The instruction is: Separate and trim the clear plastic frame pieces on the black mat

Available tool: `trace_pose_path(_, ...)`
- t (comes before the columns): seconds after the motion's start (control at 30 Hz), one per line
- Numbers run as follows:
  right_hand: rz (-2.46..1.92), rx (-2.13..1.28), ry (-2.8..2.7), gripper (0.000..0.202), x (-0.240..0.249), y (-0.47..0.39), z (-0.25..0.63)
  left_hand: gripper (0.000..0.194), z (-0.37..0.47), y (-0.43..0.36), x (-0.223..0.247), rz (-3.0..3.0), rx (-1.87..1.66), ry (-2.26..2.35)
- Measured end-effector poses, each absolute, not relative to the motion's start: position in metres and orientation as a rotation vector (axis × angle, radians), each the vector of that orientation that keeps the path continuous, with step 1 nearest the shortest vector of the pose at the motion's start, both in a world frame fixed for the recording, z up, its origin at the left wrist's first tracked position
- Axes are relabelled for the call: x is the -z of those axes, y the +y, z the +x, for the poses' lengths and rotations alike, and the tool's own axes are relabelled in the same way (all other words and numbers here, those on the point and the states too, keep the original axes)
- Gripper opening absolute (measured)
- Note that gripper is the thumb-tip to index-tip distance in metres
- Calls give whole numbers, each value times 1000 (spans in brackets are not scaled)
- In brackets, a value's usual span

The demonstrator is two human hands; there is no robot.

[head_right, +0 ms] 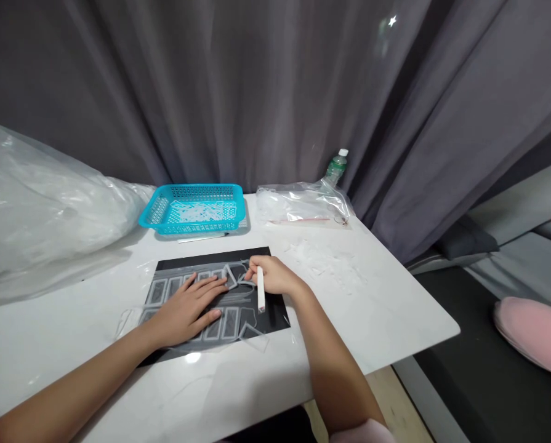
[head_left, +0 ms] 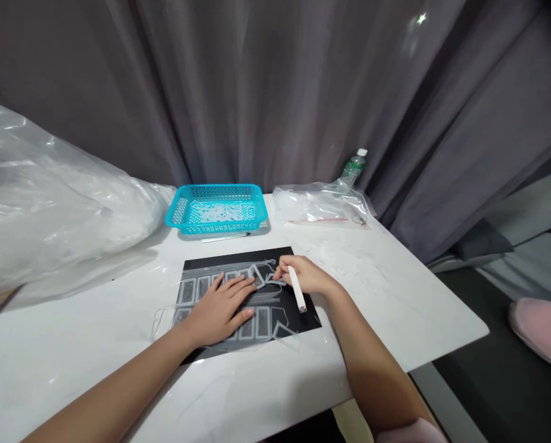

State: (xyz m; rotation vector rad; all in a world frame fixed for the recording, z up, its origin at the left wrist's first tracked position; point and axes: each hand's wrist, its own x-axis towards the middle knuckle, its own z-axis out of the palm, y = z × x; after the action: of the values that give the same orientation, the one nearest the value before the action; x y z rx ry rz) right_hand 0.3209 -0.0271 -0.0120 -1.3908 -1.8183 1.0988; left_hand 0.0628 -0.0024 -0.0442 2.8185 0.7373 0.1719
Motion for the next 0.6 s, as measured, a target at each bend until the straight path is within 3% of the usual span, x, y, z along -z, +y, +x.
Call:
trace_pose_path(0.27,-1393,-897,-1802,30,12,-25,330,48,63,-2,45,2824,-182,737)
trace_pose_path(0.4,-1341,-969,-1655,28,29,-18,317,48,63,-2,45,2831,-192,733)
trace_pose_path(0.6,-1393,-756,-1674,24,40,-12,303,49,62,-2,44,2837,-189,730)
